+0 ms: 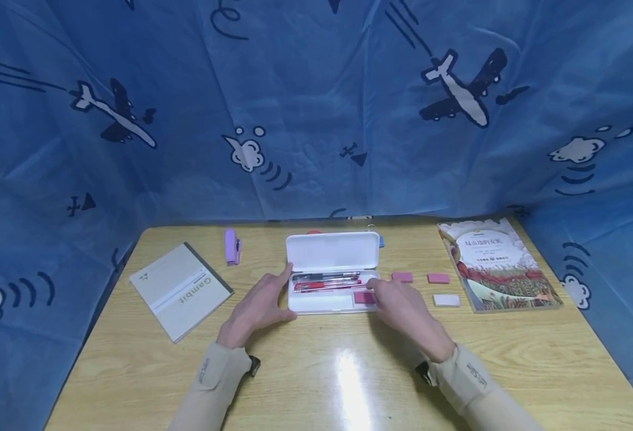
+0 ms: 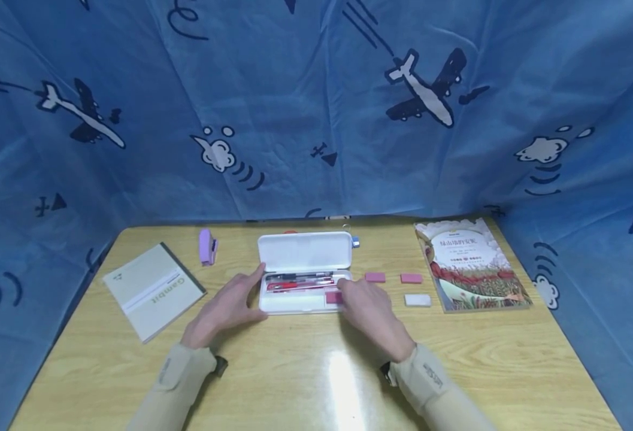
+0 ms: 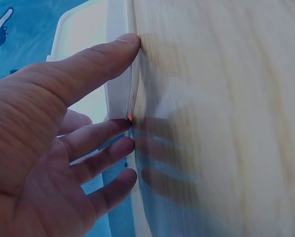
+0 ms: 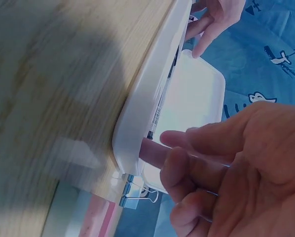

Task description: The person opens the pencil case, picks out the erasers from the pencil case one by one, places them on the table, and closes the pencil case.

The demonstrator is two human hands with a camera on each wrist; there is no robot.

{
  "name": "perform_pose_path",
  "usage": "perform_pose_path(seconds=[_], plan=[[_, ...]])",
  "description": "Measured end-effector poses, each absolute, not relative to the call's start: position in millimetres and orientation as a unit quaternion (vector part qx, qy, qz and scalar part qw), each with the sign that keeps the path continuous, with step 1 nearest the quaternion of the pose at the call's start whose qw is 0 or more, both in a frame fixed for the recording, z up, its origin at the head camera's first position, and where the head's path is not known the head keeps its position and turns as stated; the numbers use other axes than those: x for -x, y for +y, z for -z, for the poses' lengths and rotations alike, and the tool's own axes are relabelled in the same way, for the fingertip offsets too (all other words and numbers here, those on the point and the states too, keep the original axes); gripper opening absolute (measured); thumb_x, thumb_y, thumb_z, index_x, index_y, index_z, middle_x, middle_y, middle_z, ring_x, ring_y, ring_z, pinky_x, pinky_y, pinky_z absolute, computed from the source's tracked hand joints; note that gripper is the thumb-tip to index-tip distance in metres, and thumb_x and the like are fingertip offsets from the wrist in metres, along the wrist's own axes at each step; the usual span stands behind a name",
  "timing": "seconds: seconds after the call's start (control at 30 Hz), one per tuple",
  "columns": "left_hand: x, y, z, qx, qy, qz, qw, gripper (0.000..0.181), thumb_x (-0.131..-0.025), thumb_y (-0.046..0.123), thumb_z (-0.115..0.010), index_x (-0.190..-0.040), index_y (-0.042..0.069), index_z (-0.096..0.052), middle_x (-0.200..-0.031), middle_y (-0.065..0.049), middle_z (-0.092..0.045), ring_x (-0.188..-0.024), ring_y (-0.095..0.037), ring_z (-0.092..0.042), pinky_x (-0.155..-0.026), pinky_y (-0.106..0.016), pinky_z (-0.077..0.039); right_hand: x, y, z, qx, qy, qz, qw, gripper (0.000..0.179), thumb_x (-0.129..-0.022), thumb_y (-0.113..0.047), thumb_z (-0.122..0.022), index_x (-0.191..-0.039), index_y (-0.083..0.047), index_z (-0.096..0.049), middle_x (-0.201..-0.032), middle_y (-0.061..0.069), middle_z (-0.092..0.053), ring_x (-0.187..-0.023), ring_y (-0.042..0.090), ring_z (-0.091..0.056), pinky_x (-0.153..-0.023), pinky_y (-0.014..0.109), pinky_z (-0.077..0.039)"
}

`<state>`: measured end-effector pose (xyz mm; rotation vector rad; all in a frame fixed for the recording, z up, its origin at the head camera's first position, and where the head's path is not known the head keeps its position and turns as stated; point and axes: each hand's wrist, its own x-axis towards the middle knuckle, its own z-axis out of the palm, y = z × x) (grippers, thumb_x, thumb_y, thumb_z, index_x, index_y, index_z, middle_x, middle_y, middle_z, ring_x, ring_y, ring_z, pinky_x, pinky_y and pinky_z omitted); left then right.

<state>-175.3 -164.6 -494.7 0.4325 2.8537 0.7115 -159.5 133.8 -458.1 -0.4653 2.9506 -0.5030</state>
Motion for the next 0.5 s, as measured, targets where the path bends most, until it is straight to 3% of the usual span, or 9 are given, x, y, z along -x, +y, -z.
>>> perform_pose_path(seconds=[0.13,0.37,0.5], plan=[[175.4,-165.3,494.8,-0.144,0.957,-0.236,0.082,0.11,-0.078,0.03,-0.088,-0.163,0.016,-0.019,-0.145,-0.015,-0.056,-0.131,-0.027,-0.053,-0.112,-0.043,-0.046,160.4,132.8,459.7,0.147,0.971,0.179,0.054,0.033,-0.083,0.01,-0.057,-0.109,-0.007,-0.071,-0.069,0.0,-0.058,-0.056,0.015,-0.048,-0.047,0.026,-0.04],[175.3,-165.5,495.1,-0.147,0.957,-0.236,0.079,0.111,-0.077,0.03,-0.089,-0.163,0.015,-0.019,-0.144,-0.016,-0.056,-0.131,-0.027,-0.053,-0.112,-0.044,-0.047,161.6,129.2,463.9,0.129,0.977,0.163,0.055,0.023,-0.084,0.009,-0.057,-0.096,-0.005,-0.07,-0.068,0.003,-0.06,-0.058,0.017,-0.05,-0.047,0.027,-0.042],[175.2,-165.1,495.3,-0.152,0.957,-0.235,0.079,0.111,-0.077,0.03,-0.089,-0.162,0.014,-0.019,-0.142,-0.017,-0.058,-0.129,-0.028,-0.054,-0.11,-0.044,-0.048,163.2,127.0,465.0,0.118,0.978,0.158,0.064,0.023,-0.087,0.004,-0.061,-0.105,-0.007,-0.071,-0.074,0.004,-0.065,-0.061,0.017,-0.052,-0.049,0.029,-0.044]])
